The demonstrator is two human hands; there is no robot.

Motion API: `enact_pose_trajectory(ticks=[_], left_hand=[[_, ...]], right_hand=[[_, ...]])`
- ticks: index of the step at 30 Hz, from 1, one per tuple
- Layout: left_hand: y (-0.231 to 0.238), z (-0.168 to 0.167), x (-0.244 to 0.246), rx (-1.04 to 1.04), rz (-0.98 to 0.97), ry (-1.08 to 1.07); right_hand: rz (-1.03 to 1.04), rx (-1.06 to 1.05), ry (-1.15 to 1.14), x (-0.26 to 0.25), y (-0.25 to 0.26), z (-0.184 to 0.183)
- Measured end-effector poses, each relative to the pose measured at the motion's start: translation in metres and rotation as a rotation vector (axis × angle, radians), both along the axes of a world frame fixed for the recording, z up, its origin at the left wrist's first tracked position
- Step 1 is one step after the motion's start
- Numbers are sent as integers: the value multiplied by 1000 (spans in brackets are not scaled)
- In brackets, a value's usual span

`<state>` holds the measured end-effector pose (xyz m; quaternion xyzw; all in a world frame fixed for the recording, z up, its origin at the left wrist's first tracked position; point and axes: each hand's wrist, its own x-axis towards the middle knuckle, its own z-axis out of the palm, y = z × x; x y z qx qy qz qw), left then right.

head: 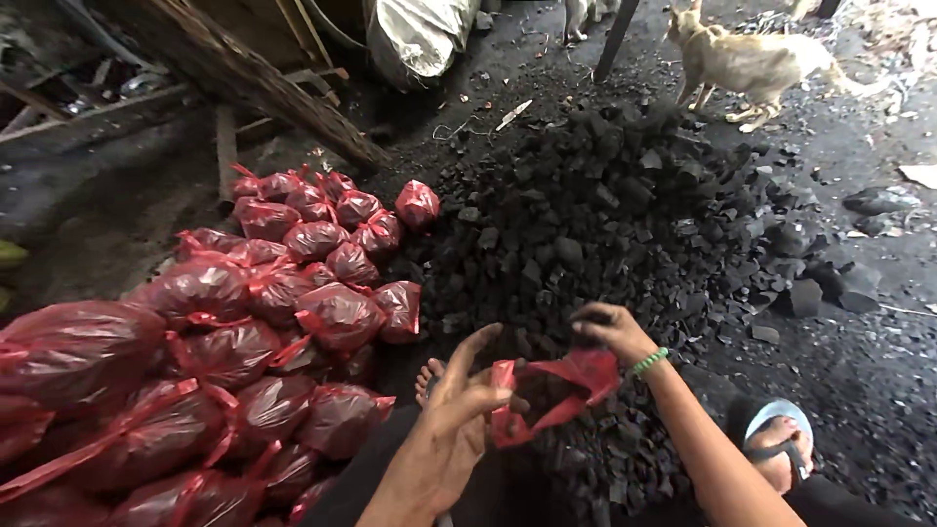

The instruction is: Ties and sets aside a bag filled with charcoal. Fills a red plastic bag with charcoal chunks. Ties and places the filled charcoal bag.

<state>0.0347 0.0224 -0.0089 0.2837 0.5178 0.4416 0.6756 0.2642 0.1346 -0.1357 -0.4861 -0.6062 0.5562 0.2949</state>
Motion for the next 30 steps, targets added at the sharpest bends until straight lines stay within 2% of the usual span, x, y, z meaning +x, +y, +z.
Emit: enact_pose_trajectory(ticks=[1,3,6,8,11,15,18,20,23,25,28,30], left_hand=[[-1,2,-5,27,10,-25],[-2,3,-10,68,-1,-29],[-3,2,-8,88,-11,60],[-2,1,-6,98,-8,111],[-2,-1,-4,120,-16,165],[3,0,5,116,-64,222],[6,3,12,127,-101,245],[7,7,15,139,-113,237],[9,7,19,165,-110,191],[8,7,19,186,-121,164],[7,10,19,180,-133,150],[8,10,18,156,-148,159]], right_hand=[[-82,45,-162,-6,16,-13],[-21,40,-519,-20,37,-49],[59,23,-726,-32,15,-95],[19,47,-736,-25,-3,-109],[-48,1,-644,1,-12,-107],[-221,-173,-358,43,-12,-77],[-242,-246,-112,63,-23,-56],[-189,-274,-144,74,-29,-55],[-106,-311,-425,94,-33,-59],[-256,-338,-375,114,-39,-61],[-822,-362,-31,148,-42,-60],[-1176,-295,195,174,-36,-66]])
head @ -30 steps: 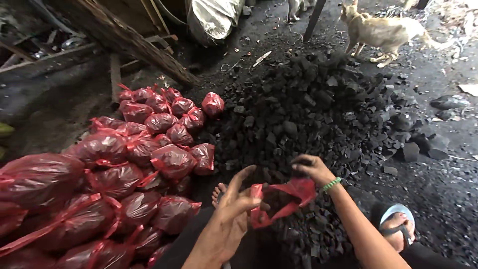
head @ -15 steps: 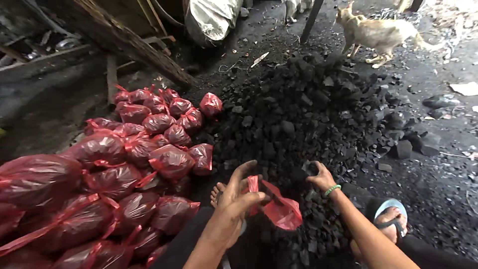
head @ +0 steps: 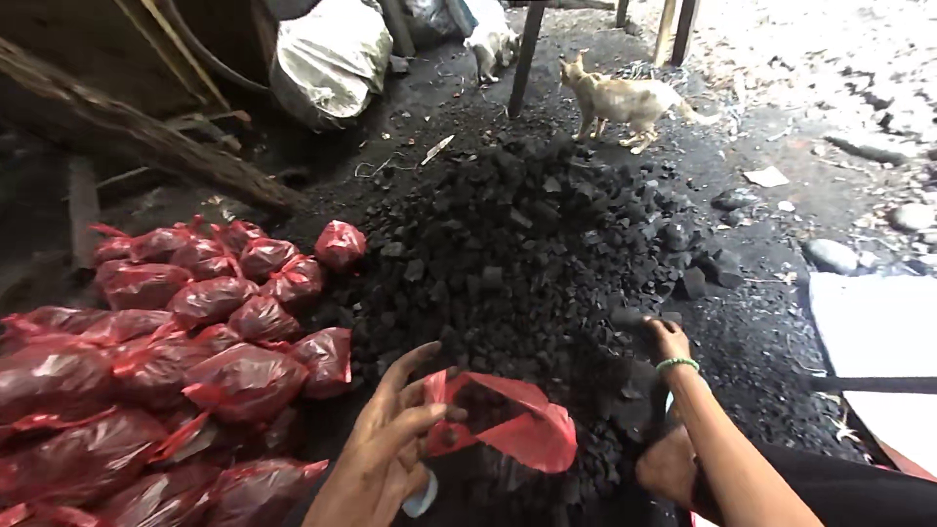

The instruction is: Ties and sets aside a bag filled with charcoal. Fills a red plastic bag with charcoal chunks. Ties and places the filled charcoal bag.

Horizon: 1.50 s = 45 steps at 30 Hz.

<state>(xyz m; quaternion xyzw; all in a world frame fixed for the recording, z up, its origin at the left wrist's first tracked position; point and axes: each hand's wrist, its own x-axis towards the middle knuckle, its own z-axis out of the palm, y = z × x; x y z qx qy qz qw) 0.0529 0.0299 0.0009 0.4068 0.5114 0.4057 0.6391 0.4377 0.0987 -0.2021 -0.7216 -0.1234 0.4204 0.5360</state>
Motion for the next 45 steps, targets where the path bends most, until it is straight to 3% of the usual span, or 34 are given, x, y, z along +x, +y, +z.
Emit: enact_pose_trajectory(ticks=[1,3,7,9,14,18,21,23,26,28,30,31,33,35,39,42,45], left_hand=[[0,0,-1,-6,-2,8],[-1,-1,-3,3,-2,11],[-1,2,-10,-7,31,28],[-1,4,-13,0,48,37],[-2,1,-16,-9,83,8],[-3,0,-17,-15,99,28],[-3,3,-17,-7,124,44],[-4,3,-16,-18,126,57],[-5,-1,-12,-38,118,52],[-4,-5,-8,-47,121,41],[-4,-8,-6,-50,117,46],[-4,-10,-6,-47,113,51],[-6,-8,-8,-34,126,55],[-9,-5,-16,-9,155,43],[-13,1,-33,59,218,-29],[-14,7,-37,49,218,-35],[-16,10,-40,50,207,-6]], right_hand=[[-109,71,60,11,2,-4],[-41,57,16,26,-1,-12],[824,-417,-576,17,-25,-39],[1061,-599,-716,-13,-35,-39],[1023,-543,-796,-57,-27,-19],[1171,-671,-781,-64,-23,-28],[1211,-550,-856,-68,-38,-33],[1017,-372,-707,-73,-41,-29],[602,79,-99,-107,-36,-1],[653,390,261,-139,-35,31],[912,510,312,-158,-25,57],[957,519,229,-162,-17,61],[849,416,-20,-161,5,45],[864,152,-320,-158,23,7],[1347,-337,-691,-183,8,-41],[1376,-373,-857,-200,-21,-55],[1340,-361,-862,-177,-28,-69]])
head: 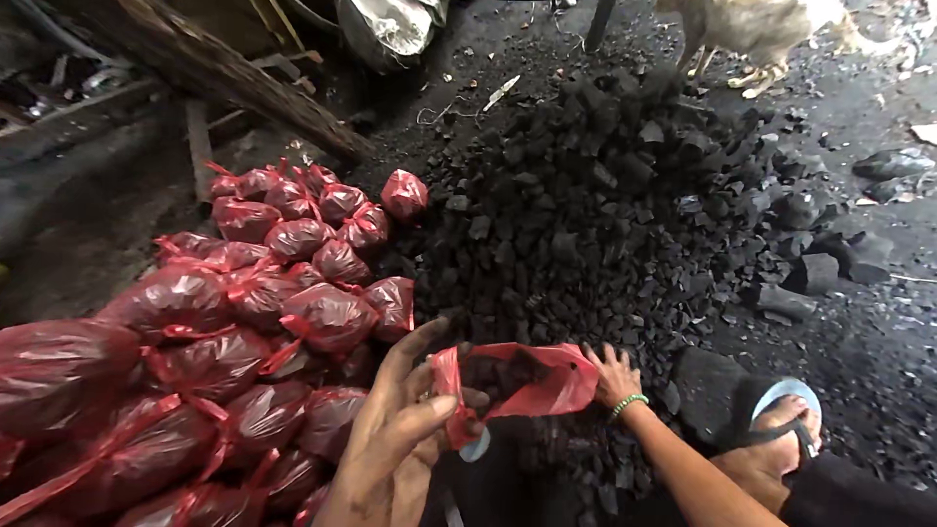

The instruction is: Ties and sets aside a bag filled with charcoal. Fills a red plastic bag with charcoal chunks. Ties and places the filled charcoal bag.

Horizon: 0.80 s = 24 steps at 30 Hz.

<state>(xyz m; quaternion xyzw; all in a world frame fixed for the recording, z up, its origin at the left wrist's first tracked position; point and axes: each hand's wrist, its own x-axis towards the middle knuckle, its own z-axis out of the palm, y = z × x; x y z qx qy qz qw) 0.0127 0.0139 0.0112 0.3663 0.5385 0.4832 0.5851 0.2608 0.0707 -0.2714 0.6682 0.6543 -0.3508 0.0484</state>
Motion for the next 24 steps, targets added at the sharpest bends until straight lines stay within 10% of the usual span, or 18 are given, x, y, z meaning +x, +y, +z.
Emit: enact_pose_trajectory(ticks=[9,14,19,24], left_hand=[[5,-9,-1,12,68,-50],[6,-16,17,-108,-1,-23],[9,-21,31,-139,-72,-20],[7,-13,26,-139,-73,4]], right_hand=[[-472,-26,262,56,0,-20],[-775,255,865,29,0,67],[-103,857,1011,-34,-17,138],[603,240,680,-39,-1,140]])
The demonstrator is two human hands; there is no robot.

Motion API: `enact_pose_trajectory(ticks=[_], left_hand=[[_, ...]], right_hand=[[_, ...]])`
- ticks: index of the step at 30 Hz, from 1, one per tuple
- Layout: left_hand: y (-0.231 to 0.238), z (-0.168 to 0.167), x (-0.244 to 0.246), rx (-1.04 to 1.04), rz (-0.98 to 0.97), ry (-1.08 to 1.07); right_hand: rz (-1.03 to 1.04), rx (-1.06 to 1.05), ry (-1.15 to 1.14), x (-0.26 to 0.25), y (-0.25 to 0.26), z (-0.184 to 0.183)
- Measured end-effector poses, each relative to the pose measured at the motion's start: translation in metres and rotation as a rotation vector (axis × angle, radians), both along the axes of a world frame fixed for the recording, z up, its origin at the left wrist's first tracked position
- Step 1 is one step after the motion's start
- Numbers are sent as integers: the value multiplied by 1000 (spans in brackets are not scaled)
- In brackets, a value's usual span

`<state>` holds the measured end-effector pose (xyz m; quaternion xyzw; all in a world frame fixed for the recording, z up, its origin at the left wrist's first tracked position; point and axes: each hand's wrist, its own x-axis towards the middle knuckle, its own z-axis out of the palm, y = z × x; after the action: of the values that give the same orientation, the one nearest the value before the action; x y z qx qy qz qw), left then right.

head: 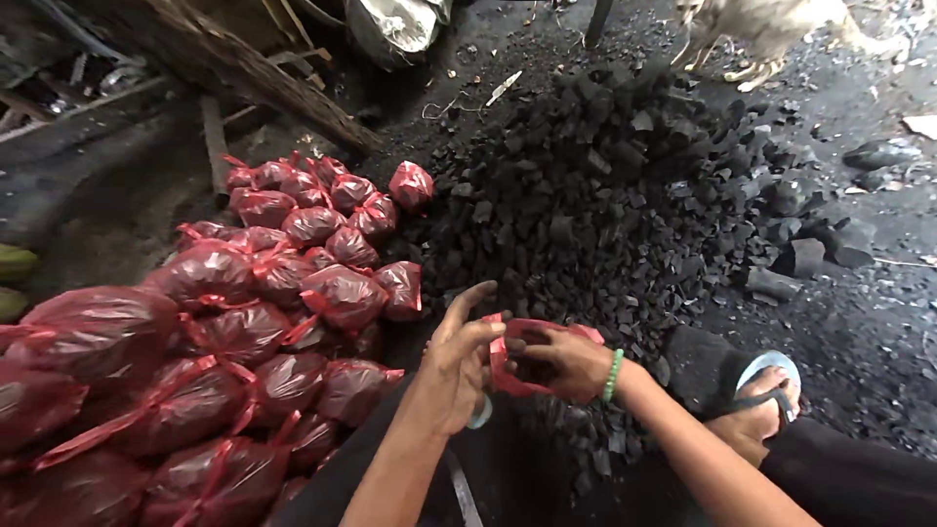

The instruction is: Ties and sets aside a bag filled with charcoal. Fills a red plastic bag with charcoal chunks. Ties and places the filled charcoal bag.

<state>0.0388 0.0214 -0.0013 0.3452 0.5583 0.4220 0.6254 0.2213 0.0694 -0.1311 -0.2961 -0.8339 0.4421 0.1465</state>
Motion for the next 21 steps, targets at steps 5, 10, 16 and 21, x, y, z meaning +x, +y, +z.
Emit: enact_pose_trajectory(ticks=[5,10,16,21], left_hand=[[-5,11,-19,161,69,-78],[-10,24,-28,313,143,-80],[-13,15,-38,381,171,-12],[-15,12,-44,308,219,-2]], right_hand=[[-812,-144,586,22,2,-25],[-220,-253,-318,-25,-53,-122],[317,-51,-543,-73,-116,-183],[291,-2,-570,-8,-71,-173]])
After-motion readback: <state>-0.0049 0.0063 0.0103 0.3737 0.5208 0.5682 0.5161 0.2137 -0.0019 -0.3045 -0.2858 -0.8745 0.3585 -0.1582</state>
